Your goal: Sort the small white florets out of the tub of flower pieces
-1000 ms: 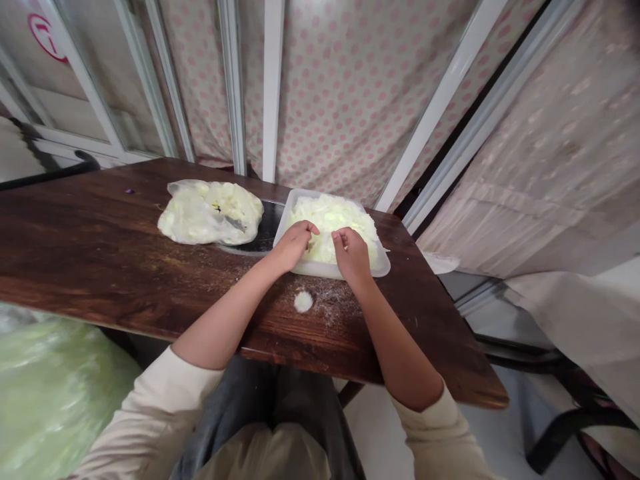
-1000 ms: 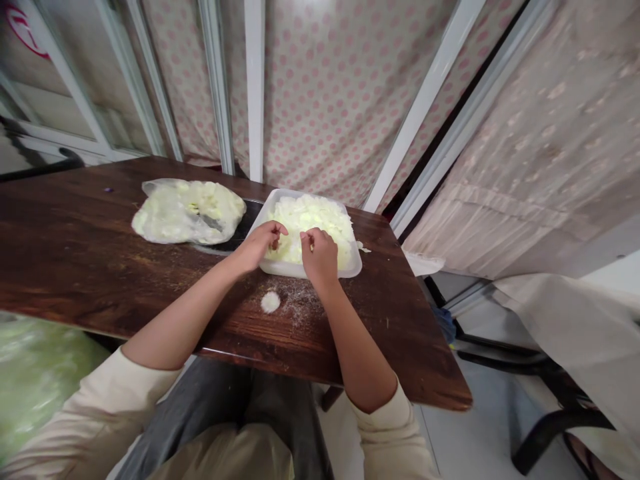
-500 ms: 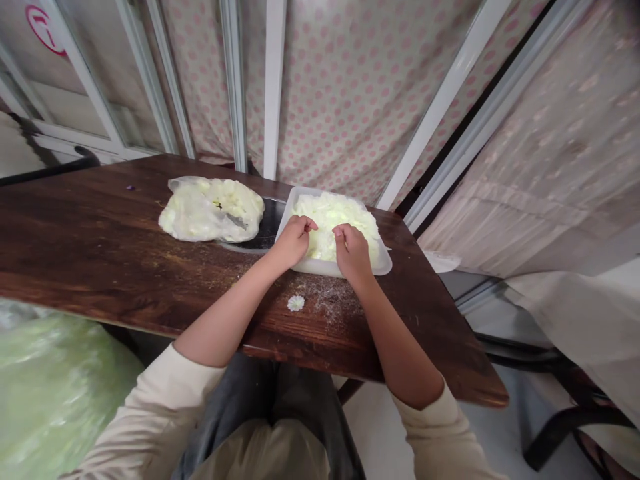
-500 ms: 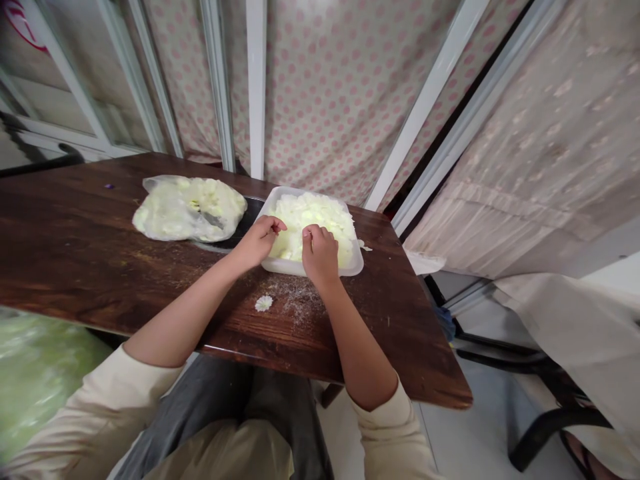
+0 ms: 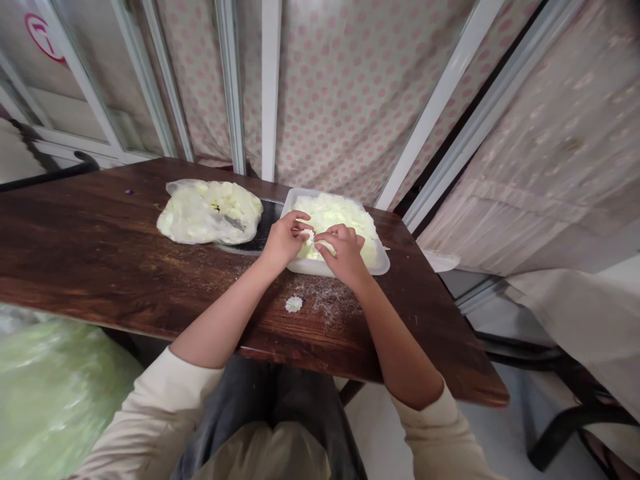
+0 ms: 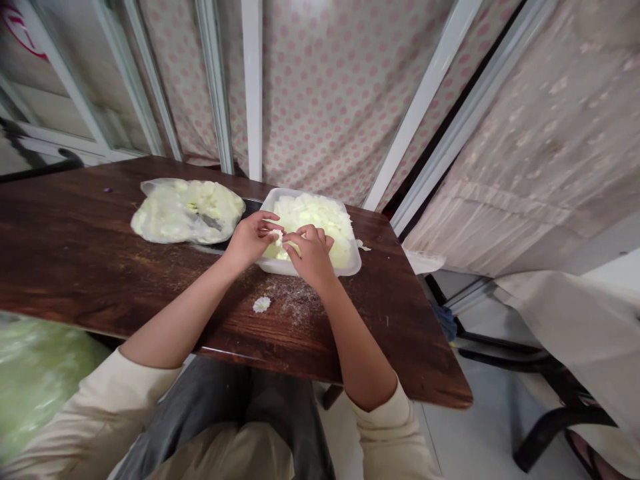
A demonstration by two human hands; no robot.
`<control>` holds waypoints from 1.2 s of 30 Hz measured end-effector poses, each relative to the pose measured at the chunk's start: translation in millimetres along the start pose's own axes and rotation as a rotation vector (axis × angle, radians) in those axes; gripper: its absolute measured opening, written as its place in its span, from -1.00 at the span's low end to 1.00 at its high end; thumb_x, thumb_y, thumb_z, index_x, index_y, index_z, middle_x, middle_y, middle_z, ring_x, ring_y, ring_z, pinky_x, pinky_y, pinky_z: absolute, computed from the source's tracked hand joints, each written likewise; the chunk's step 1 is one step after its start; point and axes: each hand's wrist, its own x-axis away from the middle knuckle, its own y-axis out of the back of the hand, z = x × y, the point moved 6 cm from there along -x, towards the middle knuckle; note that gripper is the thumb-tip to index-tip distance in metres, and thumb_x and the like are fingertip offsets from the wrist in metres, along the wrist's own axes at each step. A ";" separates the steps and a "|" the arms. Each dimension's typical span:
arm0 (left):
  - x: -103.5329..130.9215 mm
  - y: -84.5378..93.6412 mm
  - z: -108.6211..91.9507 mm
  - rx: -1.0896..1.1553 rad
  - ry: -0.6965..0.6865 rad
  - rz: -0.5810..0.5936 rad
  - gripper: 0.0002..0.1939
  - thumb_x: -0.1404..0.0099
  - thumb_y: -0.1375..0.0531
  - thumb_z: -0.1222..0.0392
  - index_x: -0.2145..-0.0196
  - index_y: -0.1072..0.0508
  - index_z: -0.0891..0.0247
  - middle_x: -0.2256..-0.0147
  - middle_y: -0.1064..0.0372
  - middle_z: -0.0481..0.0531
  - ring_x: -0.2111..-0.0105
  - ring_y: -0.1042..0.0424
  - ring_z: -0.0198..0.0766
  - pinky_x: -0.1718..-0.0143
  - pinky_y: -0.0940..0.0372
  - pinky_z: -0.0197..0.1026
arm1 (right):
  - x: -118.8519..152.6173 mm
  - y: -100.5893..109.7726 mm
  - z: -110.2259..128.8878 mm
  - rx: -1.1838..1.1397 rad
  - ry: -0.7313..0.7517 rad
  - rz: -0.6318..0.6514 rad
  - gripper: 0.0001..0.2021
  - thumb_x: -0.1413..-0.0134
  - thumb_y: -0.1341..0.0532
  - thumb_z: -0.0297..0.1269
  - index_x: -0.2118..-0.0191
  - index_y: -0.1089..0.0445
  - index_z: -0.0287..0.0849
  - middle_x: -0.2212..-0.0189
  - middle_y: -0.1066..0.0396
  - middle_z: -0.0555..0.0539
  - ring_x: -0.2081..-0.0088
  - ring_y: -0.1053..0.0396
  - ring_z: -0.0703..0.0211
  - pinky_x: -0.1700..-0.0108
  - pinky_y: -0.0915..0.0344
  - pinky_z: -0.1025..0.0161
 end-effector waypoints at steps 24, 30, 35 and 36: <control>3.3 4.5 -9.9 -0.549 -0.123 -0.022 -0.81 -0.21 -0.06 0.22 0.52 -0.34 0.31 0.61 -0.24 -0.03 0.56 -0.19 -0.33 0.44 -0.08 -0.25 | 5.9 -20.1 1.8 0.019 0.140 0.362 -0.51 -0.06 0.04 -0.57 0.14 -0.42 0.20 0.23 -0.36 0.01 0.19 -0.16 0.13 0.16 0.11 0.13; 3.9 2.3 -7.6 -0.580 -0.129 -0.021 -0.84 -0.19 -0.13 0.20 0.51 -0.28 0.28 0.56 -0.25 -0.02 0.52 -0.19 -0.30 0.43 -0.07 -0.24 | 5.5 -19.6 2.8 -0.014 0.115 0.371 -0.59 -0.06 0.05 -0.51 0.22 -0.45 0.09 0.29 -0.39 -0.01 0.19 -0.18 0.10 0.15 0.12 0.10; 5.0 1.7 -7.7 -0.591 -0.130 -0.013 -0.76 -0.16 -0.18 0.11 0.54 -0.24 0.26 0.59 -0.19 -0.04 0.56 -0.15 -0.32 0.45 -0.04 -0.24 | 4.9 -18.4 4.3 -0.039 0.103 0.363 -0.72 -0.11 0.01 -0.34 0.29 -0.45 0.03 0.31 -0.42 -0.01 0.16 -0.19 0.07 0.14 0.11 0.08; 5.4 1.6 -8.2 -0.604 -0.133 -0.014 -0.76 -0.18 -0.16 0.10 0.54 -0.24 0.26 0.59 -0.19 -0.04 0.56 -0.15 -0.32 0.45 -0.04 -0.23 | 5.0 -18.1 4.8 -0.052 0.104 0.367 -0.74 -0.11 0.00 -0.33 0.31 -0.44 0.03 0.32 -0.42 0.00 0.16 -0.19 0.07 0.13 0.11 0.08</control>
